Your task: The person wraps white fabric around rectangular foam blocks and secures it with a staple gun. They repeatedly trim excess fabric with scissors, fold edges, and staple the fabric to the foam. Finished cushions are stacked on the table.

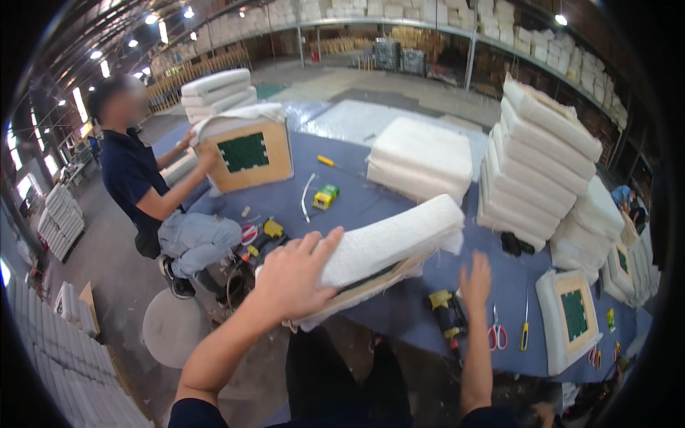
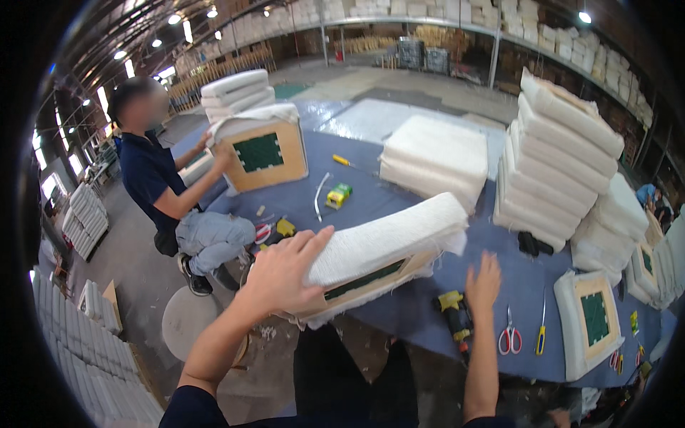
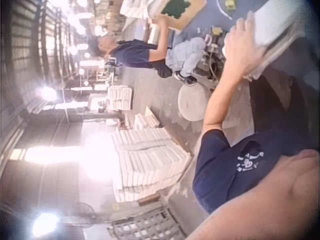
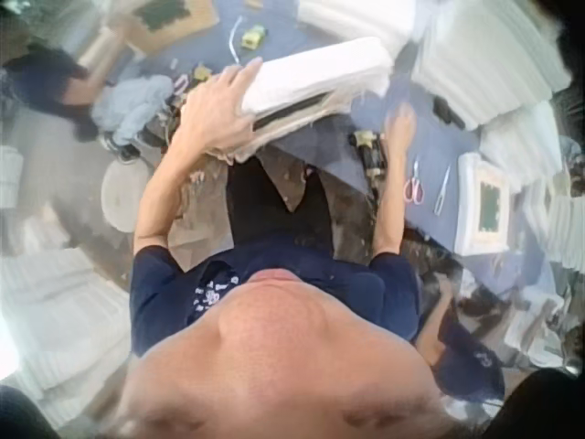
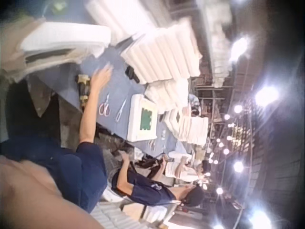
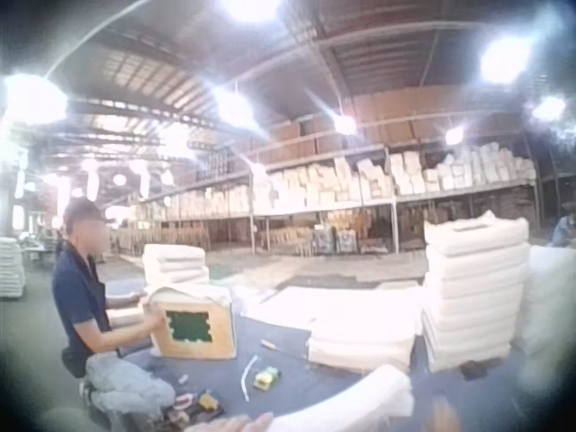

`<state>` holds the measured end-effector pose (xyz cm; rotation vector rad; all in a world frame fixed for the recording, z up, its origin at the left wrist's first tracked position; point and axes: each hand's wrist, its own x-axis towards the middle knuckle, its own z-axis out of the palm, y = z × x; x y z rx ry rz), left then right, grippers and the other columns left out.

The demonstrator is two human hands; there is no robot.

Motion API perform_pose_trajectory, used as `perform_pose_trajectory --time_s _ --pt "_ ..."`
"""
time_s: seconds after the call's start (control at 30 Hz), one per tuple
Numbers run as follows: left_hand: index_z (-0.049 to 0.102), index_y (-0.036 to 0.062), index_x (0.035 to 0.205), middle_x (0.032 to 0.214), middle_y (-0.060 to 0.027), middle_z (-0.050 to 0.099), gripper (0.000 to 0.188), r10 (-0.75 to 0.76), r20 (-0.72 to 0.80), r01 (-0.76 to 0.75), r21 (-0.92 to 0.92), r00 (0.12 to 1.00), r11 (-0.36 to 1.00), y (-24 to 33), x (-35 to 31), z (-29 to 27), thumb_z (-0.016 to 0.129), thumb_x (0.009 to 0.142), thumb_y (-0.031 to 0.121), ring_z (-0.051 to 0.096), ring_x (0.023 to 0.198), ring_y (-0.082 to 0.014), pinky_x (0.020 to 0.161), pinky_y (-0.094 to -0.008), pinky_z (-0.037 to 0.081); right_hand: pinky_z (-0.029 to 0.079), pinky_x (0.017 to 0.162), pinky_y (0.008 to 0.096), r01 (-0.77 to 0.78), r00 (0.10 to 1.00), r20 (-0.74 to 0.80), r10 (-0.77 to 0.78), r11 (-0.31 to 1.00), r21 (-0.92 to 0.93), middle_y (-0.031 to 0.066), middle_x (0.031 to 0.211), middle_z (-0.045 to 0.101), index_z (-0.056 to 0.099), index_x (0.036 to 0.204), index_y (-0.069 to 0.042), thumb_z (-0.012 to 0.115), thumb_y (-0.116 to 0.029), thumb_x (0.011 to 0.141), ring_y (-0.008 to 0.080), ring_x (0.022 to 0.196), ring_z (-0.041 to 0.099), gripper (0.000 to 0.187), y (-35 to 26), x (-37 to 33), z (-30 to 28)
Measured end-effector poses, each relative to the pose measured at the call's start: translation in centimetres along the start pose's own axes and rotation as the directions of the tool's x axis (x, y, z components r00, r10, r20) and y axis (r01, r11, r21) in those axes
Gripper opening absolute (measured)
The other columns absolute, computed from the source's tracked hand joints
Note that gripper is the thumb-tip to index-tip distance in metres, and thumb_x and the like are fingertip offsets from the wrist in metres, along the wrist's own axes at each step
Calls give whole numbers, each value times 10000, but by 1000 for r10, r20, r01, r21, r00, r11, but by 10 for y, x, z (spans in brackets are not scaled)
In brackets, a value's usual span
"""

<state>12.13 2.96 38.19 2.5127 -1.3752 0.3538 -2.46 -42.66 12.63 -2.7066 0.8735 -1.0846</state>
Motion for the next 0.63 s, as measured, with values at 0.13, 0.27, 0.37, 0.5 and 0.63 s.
perform_pose_trajectory --time_s 0.13,0.27,0.37,0.5,0.63 --pt "434 166 1661 1315 -235 703 908 -188 135 177 85 973 980 -57 40 3 735 928 610 739 1077 -481 903 -570 605 546 1030 549 -163 881 431 195 980 -110 251 1425 520 465 1617 -80 855 -353 902 473 1280 550 859 -29 -107 61" --pt "411 153 1678 1378 -275 685 941 -268 176 267 32 947 963 -75 60 13 705 930 643 706 1197 -502 1005 -589 572 571 998 540 -197 901 341 269 953 -230 241 1412 482 386 1661 -87 924 -244 842 462 1279 547 992 -25 -137 79" --pt "401 125 1694 1418 -306 665 1013 -249 150 253 -11 957 967 -99 48 19 713 898 668 686 1246 -514 1065 -575 550 592 968 563 -357 822 404 401 916 -184 272 1443 449 259 1705 -109 943 -181 810 495 1237 605 1128 -12 -132 76" --pt "352 118 1735 1644 -267 515 962 -126 291 197 -231 948 953 -111 52 11 553 1023 733 537 1489 -429 1250 -493 411 594 969 561 -377 729 566 384 916 -136 312 1184 733 376 1588 -33 879 -265 794 515 1124 725 968 13 -115 69" --pt "330 184 1758 1783 -194 356 927 21 486 330 -623 874 709 -114 80 -7 435 1065 792 323 1653 -349 1370 -398 184 576 1023 561 -438 746 603 283 891 124 289 1254 762 350 1628 -78 811 -392 830 532 1163 716 973 -8 -92 44"
